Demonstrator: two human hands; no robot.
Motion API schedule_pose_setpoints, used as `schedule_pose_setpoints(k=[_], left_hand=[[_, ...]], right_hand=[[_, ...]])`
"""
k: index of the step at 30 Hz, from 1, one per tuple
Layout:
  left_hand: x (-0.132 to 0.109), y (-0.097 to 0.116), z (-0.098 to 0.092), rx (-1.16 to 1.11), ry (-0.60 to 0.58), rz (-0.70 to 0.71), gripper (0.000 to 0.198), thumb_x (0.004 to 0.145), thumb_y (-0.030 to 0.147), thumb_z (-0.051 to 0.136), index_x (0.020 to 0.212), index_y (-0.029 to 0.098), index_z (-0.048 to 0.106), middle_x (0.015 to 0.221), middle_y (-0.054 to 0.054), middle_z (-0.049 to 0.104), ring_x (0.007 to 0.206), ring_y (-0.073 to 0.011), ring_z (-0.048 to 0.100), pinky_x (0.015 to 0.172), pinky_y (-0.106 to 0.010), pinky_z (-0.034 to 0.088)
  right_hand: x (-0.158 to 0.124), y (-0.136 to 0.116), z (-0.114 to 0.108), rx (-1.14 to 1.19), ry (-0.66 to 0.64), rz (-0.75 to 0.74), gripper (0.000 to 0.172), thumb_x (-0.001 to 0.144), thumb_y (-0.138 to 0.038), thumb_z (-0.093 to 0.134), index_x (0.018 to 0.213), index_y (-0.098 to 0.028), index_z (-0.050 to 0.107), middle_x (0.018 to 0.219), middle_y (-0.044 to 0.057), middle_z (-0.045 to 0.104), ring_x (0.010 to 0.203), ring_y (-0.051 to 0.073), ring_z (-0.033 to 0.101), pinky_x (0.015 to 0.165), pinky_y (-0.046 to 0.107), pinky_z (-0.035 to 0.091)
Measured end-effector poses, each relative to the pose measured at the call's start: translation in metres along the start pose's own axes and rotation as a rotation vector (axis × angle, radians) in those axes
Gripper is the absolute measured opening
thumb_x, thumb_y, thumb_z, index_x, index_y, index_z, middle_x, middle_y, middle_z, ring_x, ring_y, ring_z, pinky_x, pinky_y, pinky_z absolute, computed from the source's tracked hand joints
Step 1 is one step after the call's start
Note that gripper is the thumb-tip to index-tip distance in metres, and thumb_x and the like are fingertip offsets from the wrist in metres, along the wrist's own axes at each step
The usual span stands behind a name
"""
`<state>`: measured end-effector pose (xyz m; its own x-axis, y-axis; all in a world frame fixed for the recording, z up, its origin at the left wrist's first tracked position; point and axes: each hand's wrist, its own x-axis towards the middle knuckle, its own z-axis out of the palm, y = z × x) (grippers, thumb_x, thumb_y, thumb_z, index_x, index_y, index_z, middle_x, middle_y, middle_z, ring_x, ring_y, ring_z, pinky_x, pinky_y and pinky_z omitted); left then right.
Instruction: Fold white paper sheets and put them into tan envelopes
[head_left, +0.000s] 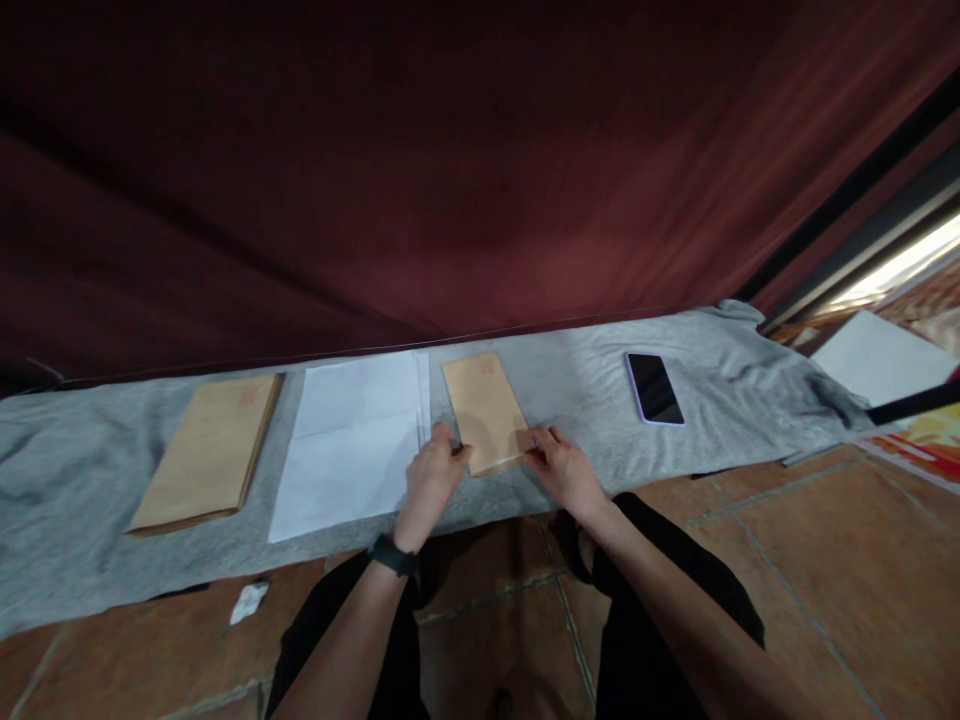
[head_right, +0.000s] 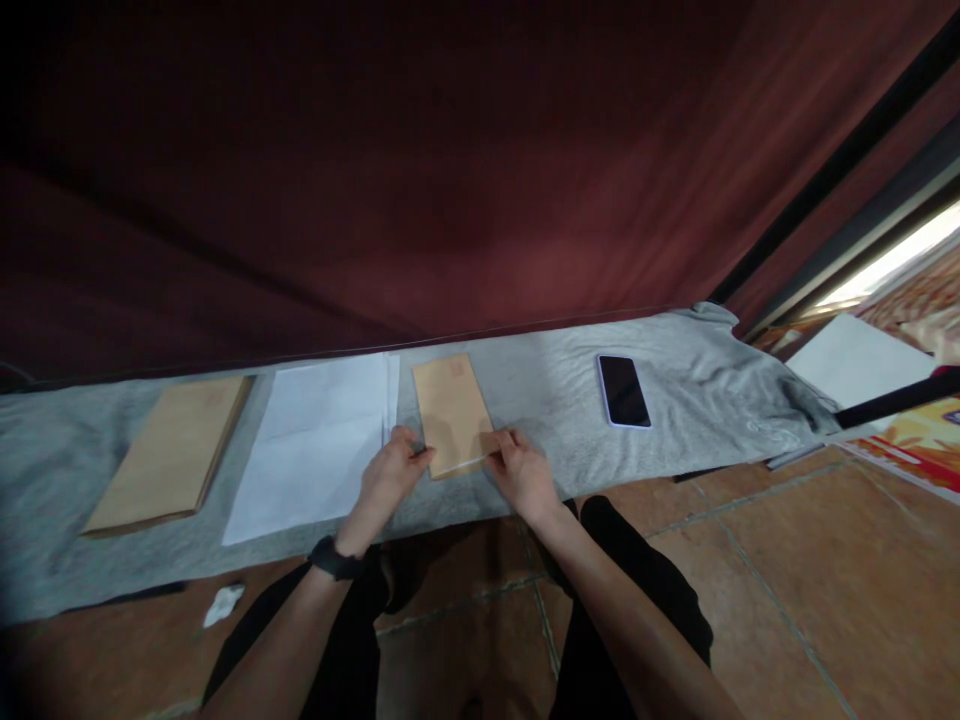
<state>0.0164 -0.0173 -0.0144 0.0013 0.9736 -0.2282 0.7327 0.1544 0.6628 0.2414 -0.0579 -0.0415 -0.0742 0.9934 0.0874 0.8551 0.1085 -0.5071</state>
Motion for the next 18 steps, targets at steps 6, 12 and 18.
schedule_pose_setpoints(k=[6,12,18], left_hand=[[-0.012,0.007,0.014,0.325,0.105,0.646,0.053,0.087,0.024,0.068,0.136,0.02,0.049,0.142,-0.014,0.053,0.132,-0.0301,0.05,0.107,-0.046,0.045],[-0.014,0.005,0.016,0.485,0.014,0.705,0.041,0.092,0.017,0.06,0.132,0.016,0.054,0.141,-0.014,0.055,0.134,-0.0283,0.05,0.11,-0.044,0.043],[-0.015,0.006,0.016,0.535,0.027,0.775,0.031,0.094,0.012,0.053,0.124,0.015,0.059,0.134,-0.014,0.061,0.13,-0.0254,0.055,0.112,-0.043,0.042]], right_hand=[[0.006,-0.007,-0.013,-0.105,-0.049,-0.288,0.038,0.096,-0.022,0.056,0.134,-0.024,0.058,0.139,0.009,0.058,0.123,0.024,0.057,0.101,0.04,0.049],[0.008,-0.011,-0.016,-0.23,-0.084,-0.296,0.033,0.1,-0.026,0.051,0.132,-0.023,0.059,0.136,0.008,0.062,0.117,0.024,0.061,0.1,0.041,0.048],[0.009,-0.011,-0.014,-0.303,-0.069,-0.316,0.032,0.101,-0.028,0.051,0.131,-0.022,0.06,0.133,0.009,0.064,0.115,0.023,0.062,0.097,0.039,0.048]])
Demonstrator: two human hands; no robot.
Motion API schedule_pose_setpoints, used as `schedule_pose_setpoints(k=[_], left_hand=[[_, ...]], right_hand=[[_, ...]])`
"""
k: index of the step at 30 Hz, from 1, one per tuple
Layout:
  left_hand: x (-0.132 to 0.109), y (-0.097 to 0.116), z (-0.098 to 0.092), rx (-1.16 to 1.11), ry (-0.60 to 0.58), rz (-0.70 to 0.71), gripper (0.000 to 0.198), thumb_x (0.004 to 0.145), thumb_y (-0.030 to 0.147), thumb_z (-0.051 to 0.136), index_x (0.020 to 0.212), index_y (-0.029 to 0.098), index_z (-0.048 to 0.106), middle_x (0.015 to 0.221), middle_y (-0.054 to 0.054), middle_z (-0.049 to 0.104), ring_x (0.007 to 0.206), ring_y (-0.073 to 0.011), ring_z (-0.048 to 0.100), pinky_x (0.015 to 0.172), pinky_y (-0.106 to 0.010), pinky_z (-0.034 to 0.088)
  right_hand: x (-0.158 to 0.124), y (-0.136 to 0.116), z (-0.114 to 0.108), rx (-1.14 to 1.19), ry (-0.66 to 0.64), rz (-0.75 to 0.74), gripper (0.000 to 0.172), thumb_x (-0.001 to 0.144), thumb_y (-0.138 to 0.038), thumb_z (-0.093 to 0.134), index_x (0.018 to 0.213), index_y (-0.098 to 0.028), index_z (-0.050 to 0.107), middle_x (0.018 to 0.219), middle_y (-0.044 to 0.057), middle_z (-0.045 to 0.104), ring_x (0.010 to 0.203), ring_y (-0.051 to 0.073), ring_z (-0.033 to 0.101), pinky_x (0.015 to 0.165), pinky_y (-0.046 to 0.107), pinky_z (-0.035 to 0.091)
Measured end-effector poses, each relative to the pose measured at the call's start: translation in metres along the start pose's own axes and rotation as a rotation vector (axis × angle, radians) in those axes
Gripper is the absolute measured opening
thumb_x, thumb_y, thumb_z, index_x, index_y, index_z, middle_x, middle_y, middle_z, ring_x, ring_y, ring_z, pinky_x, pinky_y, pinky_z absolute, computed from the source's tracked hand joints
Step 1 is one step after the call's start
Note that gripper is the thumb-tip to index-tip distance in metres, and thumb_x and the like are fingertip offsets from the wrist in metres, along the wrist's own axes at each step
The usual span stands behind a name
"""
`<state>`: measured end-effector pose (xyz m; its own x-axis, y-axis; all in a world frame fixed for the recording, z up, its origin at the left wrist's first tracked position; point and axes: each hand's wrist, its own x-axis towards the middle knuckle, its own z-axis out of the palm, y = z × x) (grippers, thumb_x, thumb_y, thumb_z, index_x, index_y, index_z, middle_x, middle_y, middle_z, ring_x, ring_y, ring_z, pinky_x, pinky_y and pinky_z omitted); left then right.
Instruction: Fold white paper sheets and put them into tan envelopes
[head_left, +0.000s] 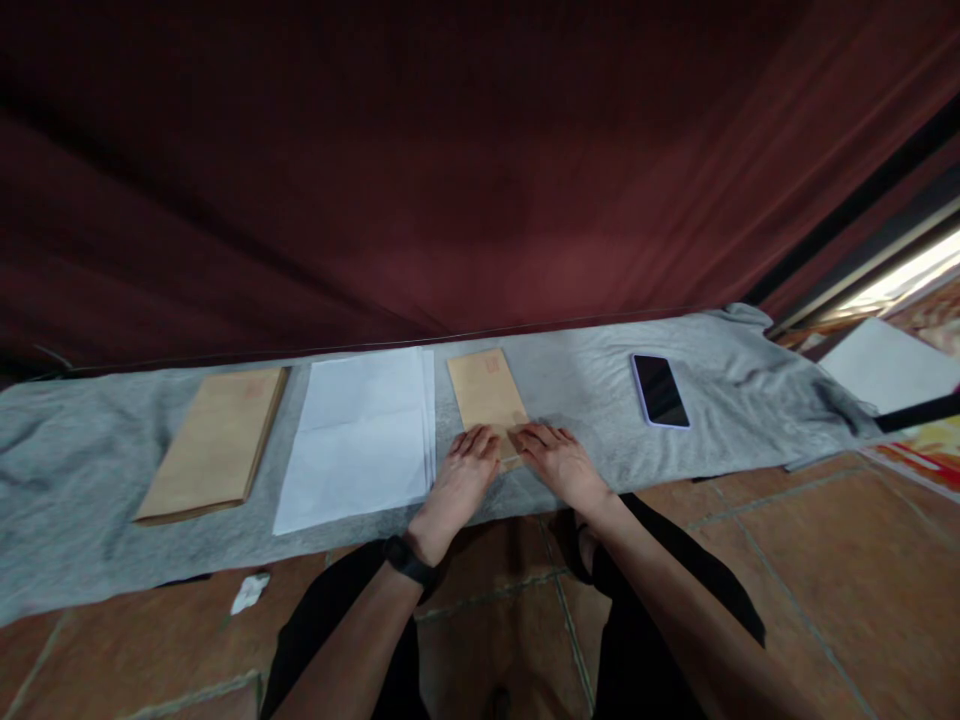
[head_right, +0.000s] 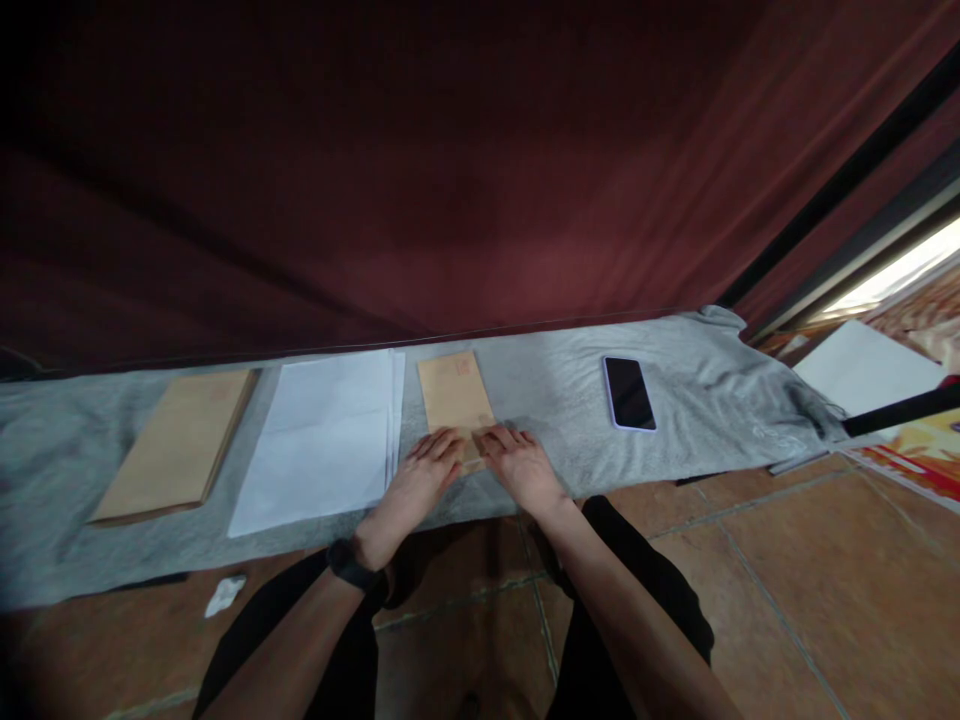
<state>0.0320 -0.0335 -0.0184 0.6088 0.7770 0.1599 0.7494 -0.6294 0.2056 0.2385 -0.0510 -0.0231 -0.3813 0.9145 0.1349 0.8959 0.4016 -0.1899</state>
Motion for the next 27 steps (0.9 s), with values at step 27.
schedule_pose_setpoints(k=[27], left_hand=[[-0.005,0.003,0.007,-0.177,0.042,-0.154,0.025,0.095,0.009,0.047,0.112,0.019,0.064,0.127,-0.01,0.067,0.119,-0.0219,0.063,0.102,-0.039,0.051]], right_hand=[[0.005,0.013,0.008,0.244,0.036,-0.008,0.026,0.101,-0.023,0.05,0.12,-0.024,0.068,0.127,0.005,0.068,0.115,0.021,0.063,0.1,0.04,0.049]])
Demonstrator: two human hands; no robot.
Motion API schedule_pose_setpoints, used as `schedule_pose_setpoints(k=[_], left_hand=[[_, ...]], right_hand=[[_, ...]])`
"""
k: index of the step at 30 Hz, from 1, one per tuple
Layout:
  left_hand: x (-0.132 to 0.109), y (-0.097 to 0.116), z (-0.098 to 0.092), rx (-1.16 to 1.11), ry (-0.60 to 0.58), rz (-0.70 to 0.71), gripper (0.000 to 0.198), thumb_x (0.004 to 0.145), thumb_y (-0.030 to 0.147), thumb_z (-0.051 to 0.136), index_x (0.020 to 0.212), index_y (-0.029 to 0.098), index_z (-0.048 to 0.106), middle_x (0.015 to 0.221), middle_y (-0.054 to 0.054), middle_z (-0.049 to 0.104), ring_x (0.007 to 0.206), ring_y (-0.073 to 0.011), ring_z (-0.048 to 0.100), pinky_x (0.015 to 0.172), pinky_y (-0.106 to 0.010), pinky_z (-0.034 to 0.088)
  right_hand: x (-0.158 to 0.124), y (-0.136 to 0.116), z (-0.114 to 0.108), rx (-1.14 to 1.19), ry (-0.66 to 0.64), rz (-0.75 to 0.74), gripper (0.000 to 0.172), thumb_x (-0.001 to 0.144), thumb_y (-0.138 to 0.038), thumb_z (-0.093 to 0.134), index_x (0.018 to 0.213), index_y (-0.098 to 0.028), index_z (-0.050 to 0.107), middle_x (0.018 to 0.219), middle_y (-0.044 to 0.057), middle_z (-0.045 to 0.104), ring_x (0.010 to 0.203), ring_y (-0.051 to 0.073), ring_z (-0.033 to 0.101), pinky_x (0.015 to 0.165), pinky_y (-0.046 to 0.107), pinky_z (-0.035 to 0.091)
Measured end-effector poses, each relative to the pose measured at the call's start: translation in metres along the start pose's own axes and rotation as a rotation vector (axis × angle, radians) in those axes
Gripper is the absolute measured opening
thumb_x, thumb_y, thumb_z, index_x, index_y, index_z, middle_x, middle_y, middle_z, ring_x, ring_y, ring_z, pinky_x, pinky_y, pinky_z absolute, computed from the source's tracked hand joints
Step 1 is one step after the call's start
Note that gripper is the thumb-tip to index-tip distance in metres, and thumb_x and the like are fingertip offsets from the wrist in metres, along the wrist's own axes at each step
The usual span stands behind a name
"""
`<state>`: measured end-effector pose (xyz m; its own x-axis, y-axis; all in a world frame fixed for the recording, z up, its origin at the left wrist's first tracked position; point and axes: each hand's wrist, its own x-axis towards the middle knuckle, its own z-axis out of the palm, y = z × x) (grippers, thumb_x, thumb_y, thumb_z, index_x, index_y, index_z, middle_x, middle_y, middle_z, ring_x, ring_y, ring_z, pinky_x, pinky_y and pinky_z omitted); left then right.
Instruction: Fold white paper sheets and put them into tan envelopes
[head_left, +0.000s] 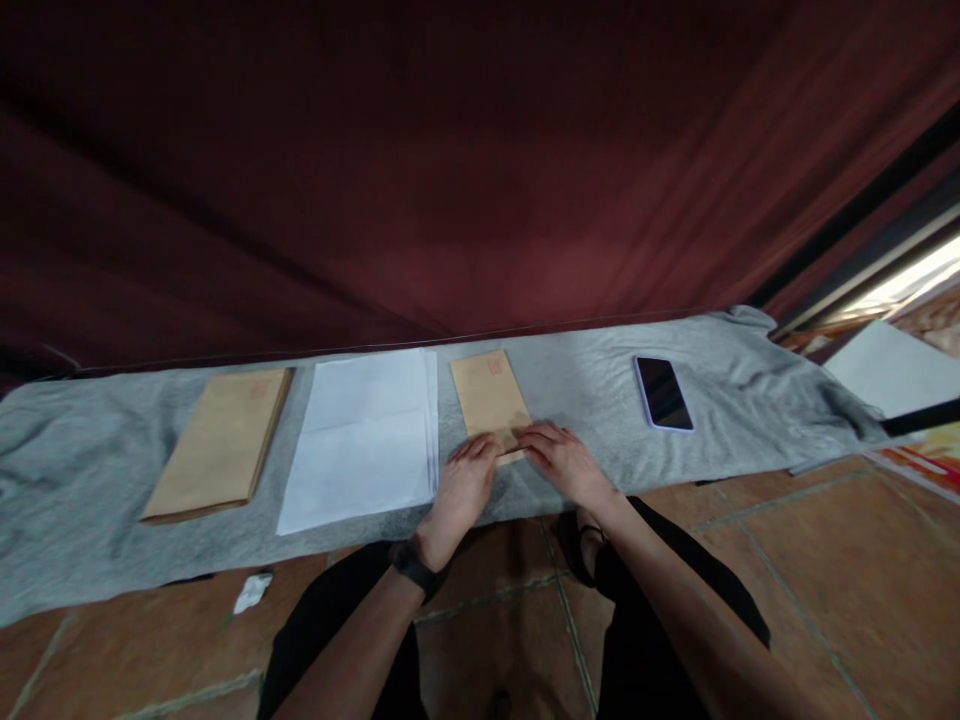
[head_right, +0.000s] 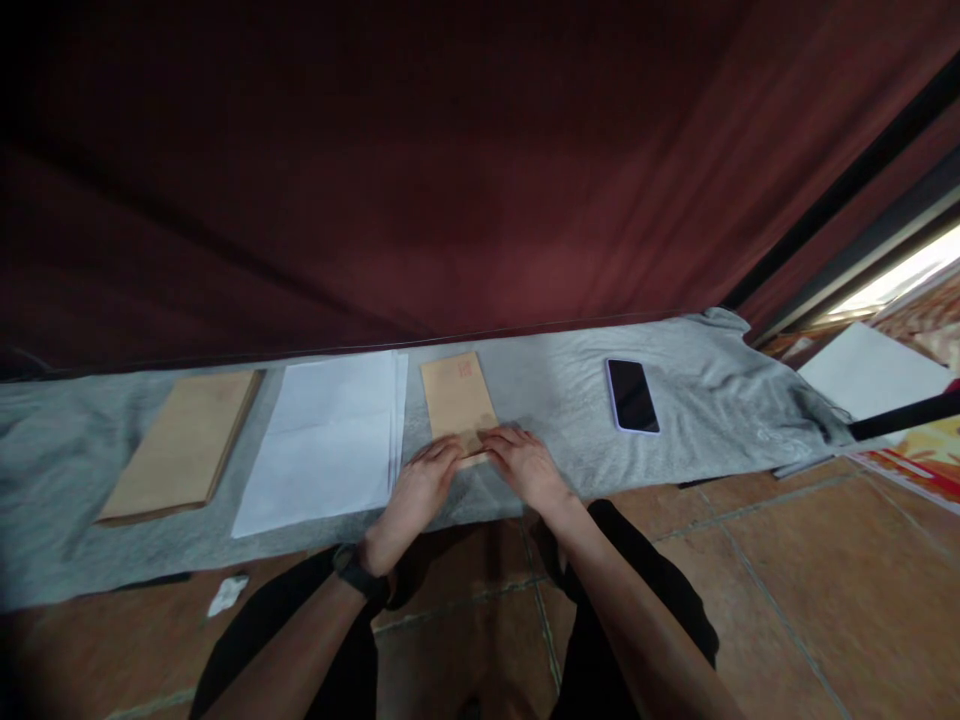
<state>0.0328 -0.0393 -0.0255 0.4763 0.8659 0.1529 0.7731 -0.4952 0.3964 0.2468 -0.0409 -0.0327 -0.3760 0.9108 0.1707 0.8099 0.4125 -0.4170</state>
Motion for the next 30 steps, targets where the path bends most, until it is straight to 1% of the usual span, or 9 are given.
schedule_pose_setpoints(k=[2,4,8,12,14,16,20,25,30], left_hand=[[-0.001,0.001,0.002,0.056,0.005,-0.021,0.029,0.093,0.005,0.047,0.114,0.019,0.063,0.129,-0.011,0.066,0.118,-0.0229,0.064,0.1,-0.039,0.053],[-0.003,0.004,0.003,0.118,-0.003,-0.021,0.034,0.091,0.002,0.048,0.118,0.018,0.061,0.131,-0.013,0.065,0.12,-0.0245,0.063,0.101,-0.04,0.053],[-0.009,0.009,0.01,0.175,-0.01,-0.002,0.042,0.089,0.001,0.045,0.126,0.016,0.059,0.138,-0.016,0.061,0.129,-0.026,0.057,0.106,-0.043,0.049],[-0.019,0.008,0.022,0.202,0.029,0.012,0.055,0.088,0.001,0.041,0.142,0.012,0.047,0.147,-0.019,0.053,0.14,-0.026,0.047,0.115,-0.045,0.042],[-0.024,0.007,0.026,0.212,0.04,0.039,0.061,0.089,0.003,0.039,0.149,0.01,0.039,0.153,-0.02,0.047,0.145,-0.026,0.039,0.118,-0.047,0.037],[-0.027,0.006,0.026,0.218,0.036,0.064,0.061,0.092,0.009,0.037,0.153,0.008,0.032,0.157,-0.02,0.04,0.149,-0.0261,0.032,0.121,-0.048,0.034],[-0.031,0.006,0.021,0.228,0.023,0.08,0.06,0.1,0.027,0.039,0.155,0.007,0.028,0.161,-0.019,0.032,0.152,-0.0273,0.023,0.123,-0.049,0.029],[-0.034,0.006,0.018,0.239,0.017,0.076,0.067,0.098,0.032,0.045,0.157,0.01,0.023,0.162,-0.018,0.029,0.153,-0.0275,0.021,0.123,-0.051,0.027],[-0.037,0.005,0.018,0.254,0.021,0.041,0.068,0.1,0.04,0.044,0.157,0.009,0.023,0.161,-0.02,0.03,0.152,-0.0282,0.022,0.122,-0.051,0.03]], right_hand=[[0.001,-0.004,0.002,-0.026,0.027,0.034,0.027,0.1,-0.022,0.05,0.12,-0.023,0.068,0.126,0.007,0.068,0.113,0.022,0.064,0.099,0.041,0.05],[0.0,-0.011,0.007,-0.061,0.063,0.038,0.032,0.1,-0.019,0.048,0.126,-0.021,0.066,0.129,0.009,0.067,0.117,0.024,0.062,0.102,0.044,0.05],[-0.011,-0.034,0.025,-0.02,0.088,-0.047,0.041,0.1,-0.019,0.044,0.139,-0.022,0.058,0.137,0.009,0.063,0.126,0.022,0.058,0.11,0.043,0.046],[-0.026,-0.049,0.042,-0.045,0.07,-0.078,0.053,0.099,-0.026,0.047,0.15,-0.014,0.044,0.152,0.014,0.049,0.142,0.025,0.044,0.119,0.047,0.038],[-0.031,-0.049,0.044,-0.085,0.06,-0.092,0.057,0.099,-0.03,0.046,0.153,-0.01,0.039,0.156,0.015,0.043,0.147,0.026,0.037,0.122,0.048,0.033],[-0.034,-0.045,0.042,-0.109,0.059,-0.109,0.058,0.101,-0.033,0.043,0.153,-0.01,0.037,0.158,0.014,0.04,0.149,0.024,0.033,0.123,0.046,0.031],[-0.037,-0.037,0.036,-0.129,0.075,-0.131,0.059,0.102,-0.037,0.042,0.155,-0.013,0.033,0.159,0.013,0.039,0.149,0.022,0.032,0.123,0.045,0.031],[-0.039,-0.029,0.032,-0.159,0.084,-0.112,0.066,0.101,-0.044,0.046,0.157,-0.012,0.029,0.16,0.016,0.036,0.149,0.025,0.032,0.121,0.047,0.034],[-0.041,-0.021,0.029,-0.18,0.073,-0.084,0.065,0.102,-0.044,0.044,0.157,-0.012,0.029,0.159,0.017,0.036,0.149,0.026,0.033,0.12,0.048,0.035]])
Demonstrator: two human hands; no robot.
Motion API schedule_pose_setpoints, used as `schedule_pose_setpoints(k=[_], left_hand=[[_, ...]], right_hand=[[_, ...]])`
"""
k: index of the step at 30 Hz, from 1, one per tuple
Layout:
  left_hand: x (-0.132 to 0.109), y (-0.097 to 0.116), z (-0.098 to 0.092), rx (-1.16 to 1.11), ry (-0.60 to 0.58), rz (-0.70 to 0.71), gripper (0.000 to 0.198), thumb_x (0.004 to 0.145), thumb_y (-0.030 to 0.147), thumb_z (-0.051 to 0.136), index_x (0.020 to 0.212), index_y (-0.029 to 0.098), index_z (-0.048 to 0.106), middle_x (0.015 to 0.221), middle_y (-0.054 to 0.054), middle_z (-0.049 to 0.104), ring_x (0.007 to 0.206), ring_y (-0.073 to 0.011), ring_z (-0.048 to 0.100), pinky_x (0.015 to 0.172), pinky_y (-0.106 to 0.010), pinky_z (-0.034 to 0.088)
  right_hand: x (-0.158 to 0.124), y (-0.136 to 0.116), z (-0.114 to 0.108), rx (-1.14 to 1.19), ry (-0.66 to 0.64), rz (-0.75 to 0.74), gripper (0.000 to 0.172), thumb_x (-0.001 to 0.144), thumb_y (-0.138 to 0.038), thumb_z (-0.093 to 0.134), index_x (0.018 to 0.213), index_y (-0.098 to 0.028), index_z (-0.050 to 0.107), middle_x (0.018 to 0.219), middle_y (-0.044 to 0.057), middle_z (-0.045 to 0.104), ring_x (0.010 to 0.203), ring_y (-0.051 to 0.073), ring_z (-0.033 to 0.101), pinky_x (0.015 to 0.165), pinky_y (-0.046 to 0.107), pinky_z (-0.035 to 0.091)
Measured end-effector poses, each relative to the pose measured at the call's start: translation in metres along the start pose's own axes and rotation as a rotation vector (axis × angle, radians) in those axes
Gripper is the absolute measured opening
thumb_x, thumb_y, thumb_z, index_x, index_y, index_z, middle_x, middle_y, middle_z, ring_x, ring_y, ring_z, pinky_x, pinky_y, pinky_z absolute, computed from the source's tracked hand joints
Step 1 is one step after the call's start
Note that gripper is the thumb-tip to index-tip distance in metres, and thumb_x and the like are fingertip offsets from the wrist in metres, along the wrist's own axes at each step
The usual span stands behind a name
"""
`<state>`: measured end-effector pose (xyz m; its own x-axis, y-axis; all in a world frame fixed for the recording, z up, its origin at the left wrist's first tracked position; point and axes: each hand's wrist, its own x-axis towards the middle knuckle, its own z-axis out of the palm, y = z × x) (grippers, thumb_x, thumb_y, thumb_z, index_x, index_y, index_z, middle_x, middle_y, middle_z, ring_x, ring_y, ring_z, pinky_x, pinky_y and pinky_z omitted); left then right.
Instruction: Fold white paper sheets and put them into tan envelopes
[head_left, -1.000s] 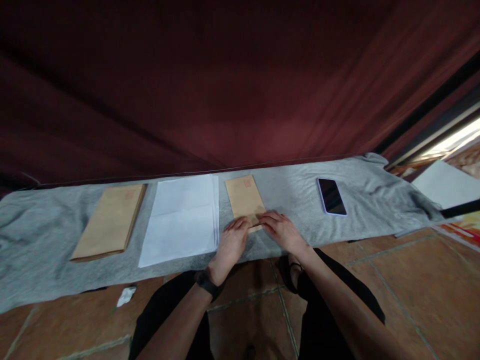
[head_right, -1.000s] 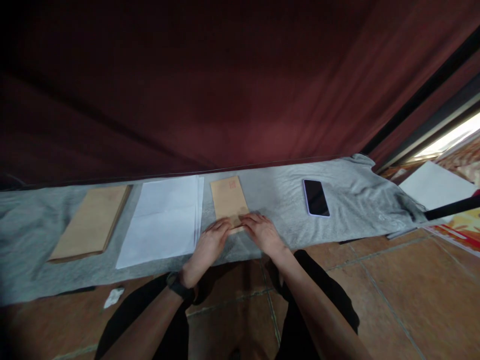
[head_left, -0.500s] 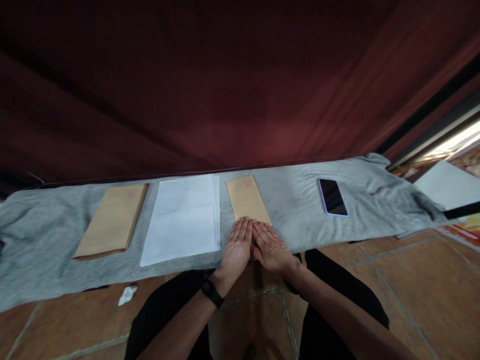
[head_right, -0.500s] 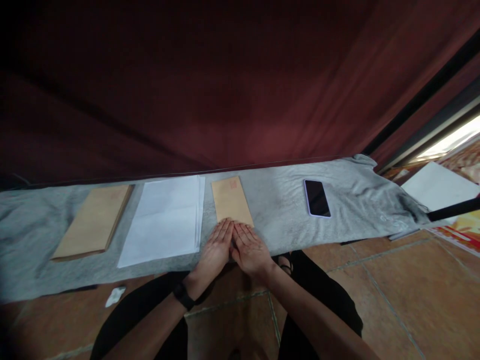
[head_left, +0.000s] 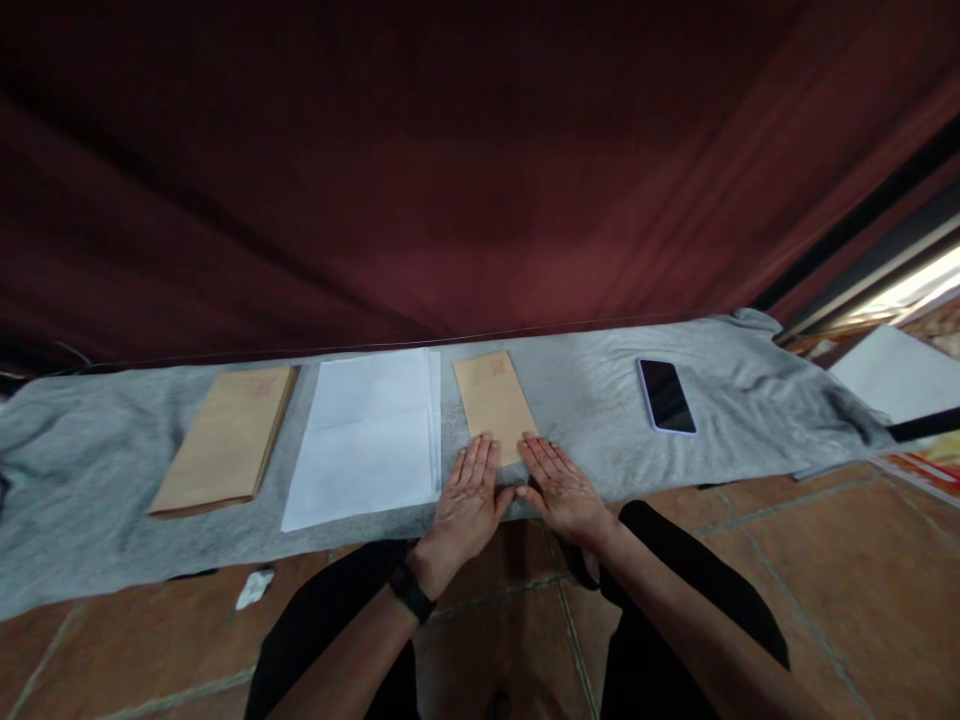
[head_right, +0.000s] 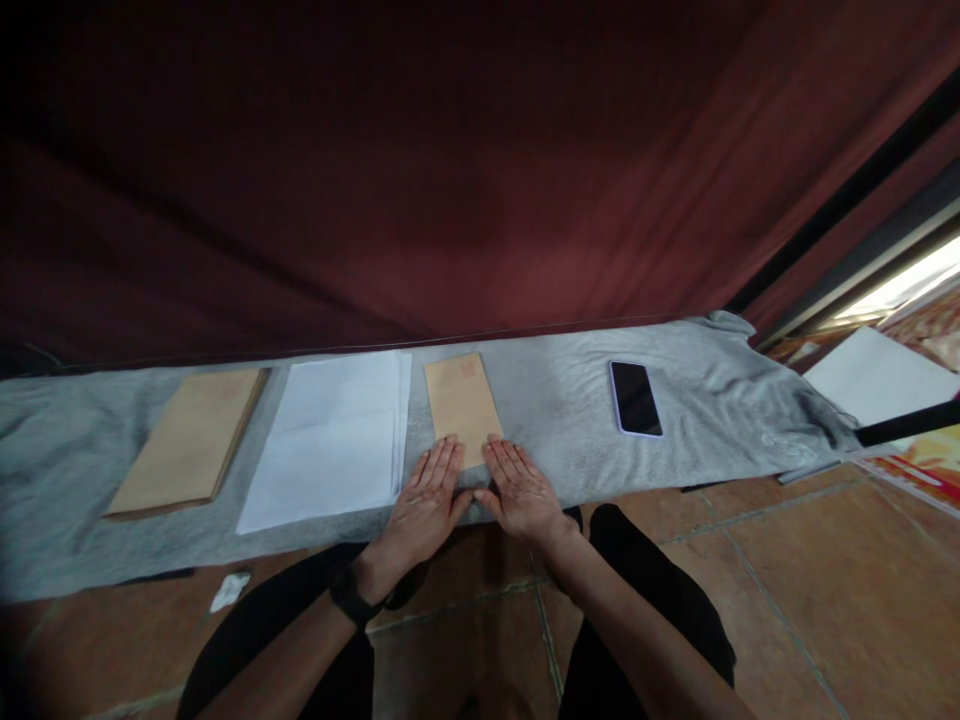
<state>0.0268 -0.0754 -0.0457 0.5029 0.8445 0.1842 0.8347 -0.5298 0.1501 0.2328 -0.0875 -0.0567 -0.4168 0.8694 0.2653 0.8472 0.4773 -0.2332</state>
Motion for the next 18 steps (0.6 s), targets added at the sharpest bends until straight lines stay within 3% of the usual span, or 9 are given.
schedule_pose_setpoints(k=[7,10,14,18], left_hand=[[-0.005,-0.001,0.001,-0.009,0.047,-0.034,0.061,0.103,0.038,0.037,0.156,0.01,0.025,0.161,-0.018,0.032,0.152,-0.0262,0.023,0.122,-0.049,0.029],[0.002,0.006,0.003,-0.046,0.026,0.021,0.057,0.104,0.032,0.03,0.157,0.011,0.025,0.162,-0.015,0.031,0.153,-0.0229,0.022,0.124,-0.046,0.027],[0.027,0.017,0.009,-0.081,-0.061,0.091,0.056,0.105,0.032,0.024,0.155,0.009,0.029,0.162,-0.014,0.032,0.153,-0.0215,0.022,0.124,-0.044,0.026],[0.064,0.01,0.016,-0.052,-0.134,0.057,0.058,0.105,0.034,0.021,0.155,0.006,0.031,0.164,-0.014,0.028,0.154,-0.0225,0.019,0.126,-0.044,0.022]], right_hand=[[-0.001,0.003,0.0,-0.038,-0.007,0.007,0.063,0.103,-0.043,0.042,0.155,-0.009,0.033,0.16,0.018,0.035,0.149,0.028,0.033,0.12,0.048,0.034],[-0.002,0.003,0.003,-0.046,-0.002,0.012,0.062,0.102,-0.038,0.042,0.155,-0.008,0.032,0.16,0.018,0.035,0.149,0.027,0.033,0.121,0.048,0.033],[-0.002,0.004,0.01,-0.06,-0.014,0.023,0.06,0.1,-0.032,0.043,0.153,-0.006,0.036,0.158,0.018,0.037,0.148,0.026,0.035,0.121,0.046,0.033],[-0.001,0.004,0.014,-0.084,0.01,0.028,0.056,0.099,-0.034,0.045,0.147,-0.004,0.046,0.155,0.018,0.044,0.145,0.028,0.04,0.12,0.046,0.034]])
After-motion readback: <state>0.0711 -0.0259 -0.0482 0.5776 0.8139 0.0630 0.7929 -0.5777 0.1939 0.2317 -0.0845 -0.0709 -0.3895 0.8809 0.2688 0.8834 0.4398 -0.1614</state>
